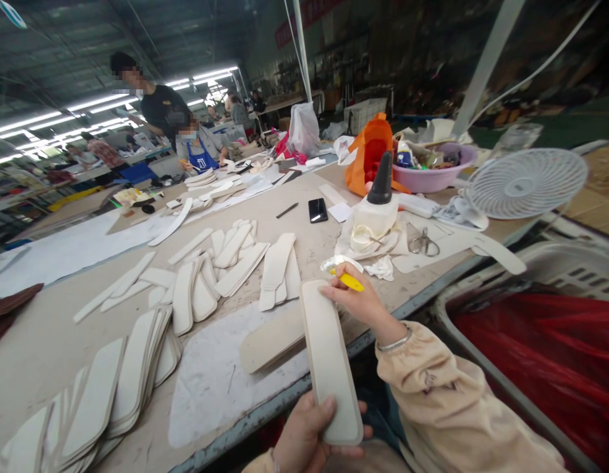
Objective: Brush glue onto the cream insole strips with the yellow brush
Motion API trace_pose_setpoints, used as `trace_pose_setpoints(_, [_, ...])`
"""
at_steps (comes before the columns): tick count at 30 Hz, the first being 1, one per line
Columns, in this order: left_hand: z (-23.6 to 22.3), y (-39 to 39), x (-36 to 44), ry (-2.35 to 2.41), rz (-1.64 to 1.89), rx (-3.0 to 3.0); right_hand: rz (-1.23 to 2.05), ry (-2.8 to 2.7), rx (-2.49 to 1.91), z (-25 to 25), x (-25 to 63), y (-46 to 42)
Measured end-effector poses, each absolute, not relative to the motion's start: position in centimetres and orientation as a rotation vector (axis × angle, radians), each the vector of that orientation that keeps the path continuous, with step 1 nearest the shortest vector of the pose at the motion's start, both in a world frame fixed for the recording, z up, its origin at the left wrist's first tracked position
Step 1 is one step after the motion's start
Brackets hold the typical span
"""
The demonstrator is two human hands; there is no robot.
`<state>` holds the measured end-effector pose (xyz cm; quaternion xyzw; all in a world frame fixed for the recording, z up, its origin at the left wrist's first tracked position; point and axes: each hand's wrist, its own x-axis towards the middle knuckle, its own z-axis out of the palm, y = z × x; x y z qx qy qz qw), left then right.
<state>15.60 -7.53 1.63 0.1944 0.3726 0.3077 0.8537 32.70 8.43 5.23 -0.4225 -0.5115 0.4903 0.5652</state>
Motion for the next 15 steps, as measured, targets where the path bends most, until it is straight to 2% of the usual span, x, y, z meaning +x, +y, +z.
trace_pose_setpoints(11, [1.98,-7.77,15.6,0.815,0.66,0.405,1.145,-1.196,-0.997,5.61,32.62,8.39])
trace_pose_setpoints(15, [2.2,-7.6,15.19,0.695,0.637,0.321,1.186,-1.115,-0.955,5.29,32.6,8.66])
